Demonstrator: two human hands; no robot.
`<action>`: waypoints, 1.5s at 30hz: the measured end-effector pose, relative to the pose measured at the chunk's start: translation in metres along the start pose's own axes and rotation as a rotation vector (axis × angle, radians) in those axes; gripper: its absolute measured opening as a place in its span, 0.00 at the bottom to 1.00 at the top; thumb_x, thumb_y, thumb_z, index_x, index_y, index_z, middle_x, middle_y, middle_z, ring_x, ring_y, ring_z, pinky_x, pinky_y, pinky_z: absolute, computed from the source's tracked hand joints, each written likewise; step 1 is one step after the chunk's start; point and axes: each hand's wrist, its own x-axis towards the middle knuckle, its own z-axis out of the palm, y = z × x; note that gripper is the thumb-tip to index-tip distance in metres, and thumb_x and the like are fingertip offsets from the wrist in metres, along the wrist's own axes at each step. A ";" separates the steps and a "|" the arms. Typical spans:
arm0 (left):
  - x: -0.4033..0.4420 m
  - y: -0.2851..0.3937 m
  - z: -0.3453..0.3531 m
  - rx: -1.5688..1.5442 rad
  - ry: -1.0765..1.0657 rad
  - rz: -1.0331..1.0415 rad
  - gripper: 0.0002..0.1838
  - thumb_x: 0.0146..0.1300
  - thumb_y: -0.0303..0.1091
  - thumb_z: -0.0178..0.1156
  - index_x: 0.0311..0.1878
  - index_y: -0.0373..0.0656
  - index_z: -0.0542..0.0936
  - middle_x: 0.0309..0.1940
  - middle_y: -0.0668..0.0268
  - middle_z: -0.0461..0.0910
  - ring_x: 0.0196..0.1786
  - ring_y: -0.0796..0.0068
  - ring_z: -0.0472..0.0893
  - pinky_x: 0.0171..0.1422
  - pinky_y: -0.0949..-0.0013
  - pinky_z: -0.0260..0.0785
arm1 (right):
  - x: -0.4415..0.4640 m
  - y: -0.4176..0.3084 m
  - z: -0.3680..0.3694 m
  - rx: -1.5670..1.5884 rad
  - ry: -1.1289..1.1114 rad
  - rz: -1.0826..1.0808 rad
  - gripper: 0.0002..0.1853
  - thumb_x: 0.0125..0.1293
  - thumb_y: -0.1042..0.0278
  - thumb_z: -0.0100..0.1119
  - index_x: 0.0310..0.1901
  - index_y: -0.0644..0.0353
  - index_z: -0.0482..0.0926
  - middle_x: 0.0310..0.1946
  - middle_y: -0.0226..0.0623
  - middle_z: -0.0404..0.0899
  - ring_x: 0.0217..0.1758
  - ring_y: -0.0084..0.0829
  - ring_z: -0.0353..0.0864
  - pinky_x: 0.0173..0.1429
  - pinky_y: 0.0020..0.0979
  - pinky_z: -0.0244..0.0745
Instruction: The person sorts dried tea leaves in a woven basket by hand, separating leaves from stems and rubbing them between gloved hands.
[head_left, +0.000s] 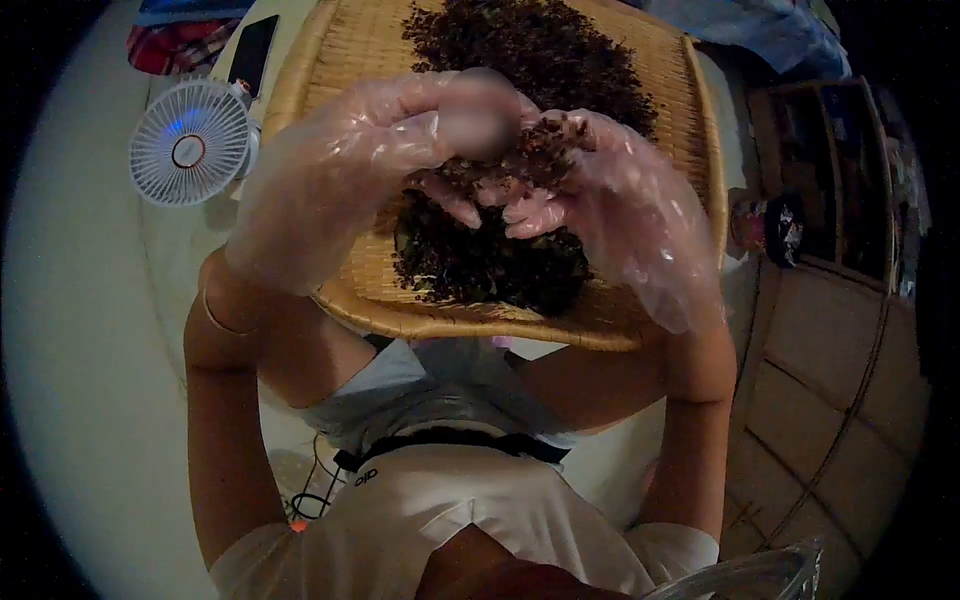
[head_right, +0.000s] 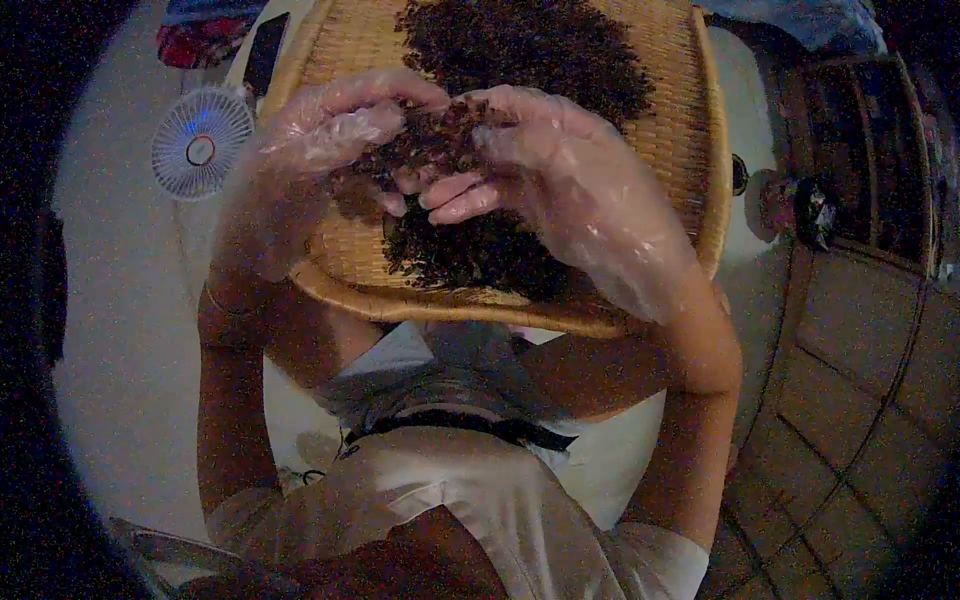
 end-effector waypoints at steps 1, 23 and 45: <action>0.000 -0.001 -0.001 -0.004 0.004 -0.002 0.21 0.63 0.46 0.57 0.53 0.42 0.79 0.39 0.70 0.81 0.37 0.82 0.79 0.38 0.78 0.71 | 0.001 0.001 -0.001 0.000 -0.002 0.005 0.19 0.69 0.59 0.54 0.53 0.66 0.72 0.42 0.49 0.81 0.42 0.39 0.83 0.50 0.37 0.80; 0.002 -0.012 -0.006 0.096 -0.141 0.160 0.24 0.67 0.41 0.53 0.61 0.36 0.73 0.54 0.59 0.76 0.57 0.69 0.77 0.63 0.65 0.70 | 0.002 0.006 -0.021 -0.137 0.069 -0.036 0.12 0.62 0.66 0.62 0.43 0.62 0.74 0.34 0.40 0.79 0.30 0.30 0.80 0.32 0.30 0.78; 0.007 -0.018 -0.008 -0.190 -0.090 0.168 0.21 0.70 0.38 0.50 0.60 0.35 0.72 0.54 0.56 0.78 0.56 0.68 0.78 0.62 0.66 0.70 | 0.005 0.014 -0.003 -0.669 0.287 -0.436 0.16 0.57 0.67 0.68 0.46 0.59 0.76 0.37 0.32 0.77 0.29 0.22 0.73 0.31 0.21 0.69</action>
